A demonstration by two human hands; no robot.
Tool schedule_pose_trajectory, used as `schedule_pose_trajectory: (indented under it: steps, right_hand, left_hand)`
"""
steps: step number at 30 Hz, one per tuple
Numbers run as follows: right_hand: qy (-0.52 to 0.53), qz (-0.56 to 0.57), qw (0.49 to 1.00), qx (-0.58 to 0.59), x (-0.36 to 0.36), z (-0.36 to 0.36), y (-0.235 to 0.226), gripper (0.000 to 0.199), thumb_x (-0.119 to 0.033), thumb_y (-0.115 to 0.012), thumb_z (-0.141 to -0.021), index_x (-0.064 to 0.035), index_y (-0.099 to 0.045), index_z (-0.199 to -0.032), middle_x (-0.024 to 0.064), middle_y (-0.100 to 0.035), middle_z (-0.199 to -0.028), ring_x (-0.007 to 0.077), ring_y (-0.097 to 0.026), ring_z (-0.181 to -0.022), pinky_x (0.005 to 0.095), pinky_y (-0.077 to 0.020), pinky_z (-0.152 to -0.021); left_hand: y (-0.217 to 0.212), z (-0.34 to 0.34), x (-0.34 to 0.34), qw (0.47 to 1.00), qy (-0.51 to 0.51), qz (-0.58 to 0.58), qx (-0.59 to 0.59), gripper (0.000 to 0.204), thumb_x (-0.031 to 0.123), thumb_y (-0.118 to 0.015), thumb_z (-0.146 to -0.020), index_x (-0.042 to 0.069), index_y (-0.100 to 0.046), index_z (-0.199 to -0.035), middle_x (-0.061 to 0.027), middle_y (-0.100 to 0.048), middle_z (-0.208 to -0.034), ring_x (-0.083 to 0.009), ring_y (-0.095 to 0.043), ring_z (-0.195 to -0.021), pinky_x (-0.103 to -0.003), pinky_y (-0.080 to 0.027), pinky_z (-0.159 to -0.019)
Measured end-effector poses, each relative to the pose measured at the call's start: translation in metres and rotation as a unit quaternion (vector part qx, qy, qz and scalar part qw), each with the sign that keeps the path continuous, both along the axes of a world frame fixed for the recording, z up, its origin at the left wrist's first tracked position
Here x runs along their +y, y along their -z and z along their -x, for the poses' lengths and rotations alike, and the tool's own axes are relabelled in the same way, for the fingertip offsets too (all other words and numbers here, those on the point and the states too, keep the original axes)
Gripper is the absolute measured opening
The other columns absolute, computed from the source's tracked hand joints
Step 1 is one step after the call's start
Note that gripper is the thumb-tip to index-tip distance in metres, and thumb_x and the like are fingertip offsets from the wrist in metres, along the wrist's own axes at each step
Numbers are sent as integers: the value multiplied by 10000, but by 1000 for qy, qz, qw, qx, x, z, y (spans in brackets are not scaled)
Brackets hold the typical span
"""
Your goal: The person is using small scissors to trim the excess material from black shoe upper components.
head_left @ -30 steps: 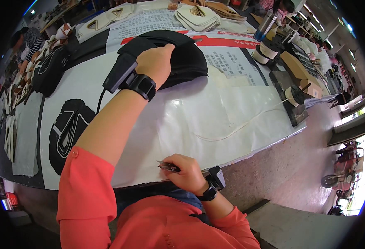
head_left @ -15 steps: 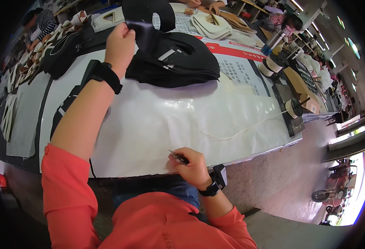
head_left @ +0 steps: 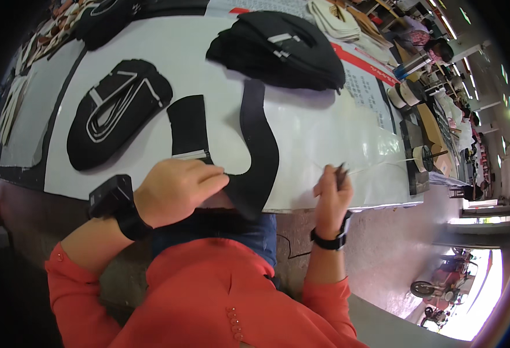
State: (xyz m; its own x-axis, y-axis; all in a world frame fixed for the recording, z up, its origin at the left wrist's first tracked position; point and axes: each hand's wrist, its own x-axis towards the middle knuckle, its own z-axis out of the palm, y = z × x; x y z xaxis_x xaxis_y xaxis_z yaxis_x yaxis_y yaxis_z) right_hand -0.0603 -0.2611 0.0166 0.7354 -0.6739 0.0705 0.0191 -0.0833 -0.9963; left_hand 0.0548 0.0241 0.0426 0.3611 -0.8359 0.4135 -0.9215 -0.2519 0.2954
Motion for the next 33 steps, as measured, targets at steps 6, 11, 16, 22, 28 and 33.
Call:
schedule_pose_trajectory:
  steps: [6,11,16,22,28,33]
  right_hand:
    - [-122,308,929,168,-74,1,-27,257,-131,-774,-924,-7,-602,-780,-7,-520,-650,64,-447,-608,249,-355,-564]
    - [-236,453,841,179,-100,-7,-37,232,-77,-823,-777,10,-717,-964,115,-677,-1040,290,-682,-916,356,-538,-813]
    - [-274,483,800,228,-97,-15,-35,198,-116,-791,-822,-1,-718,-966,114,-679,-1040,304,-682,-907,376,-537,-795]
    - [-292,532,732,310,-87,-47,-47,155,-171,-734,-871,-35,-720,-944,159,-710,-918,357,-694,-856,416,-536,-745]
    - [-385,503,755,170,-6,-111,-66,140,-177,-731,-870,-54,-708,-930,182,-711,-810,382,-682,-741,429,-521,-657]
    - [-478,350,804,42,81,-142,-67,174,-170,-702,-891,-5,-710,-944,160,-664,-725,297,-625,-622,374,-492,-615]
  left_hand:
    - [32,38,17,997,30,53,49,274,98,-740,-813,77,-718,-1085,-75,-721,-1154,-271,-686,-1065,-390,-579,-855]
    - [31,27,29,994,-74,47,65,388,81,-804,-763,65,-711,-1139,-100,-675,-1264,-338,-616,-1189,-461,-510,-1014]
    - [32,25,32,983,-160,-19,84,491,125,-790,-775,57,-666,-1245,-129,-574,-1441,-387,-489,-1366,-488,-429,-1107]
    - [36,31,28,985,-152,-8,79,462,207,-815,-786,94,-682,-1214,-117,-588,-1395,-382,-486,-1356,-492,-426,-1116]
    - [42,47,13,989,-71,27,123,473,226,-847,-741,144,-708,-1186,-108,-581,-1248,-387,-490,-1332,-548,-395,-1130]
    - [50,53,-2,988,-58,50,137,446,229,-842,-761,153,-711,-1180,-94,-572,-1219,-370,-499,-1318,-548,-401,-1131]
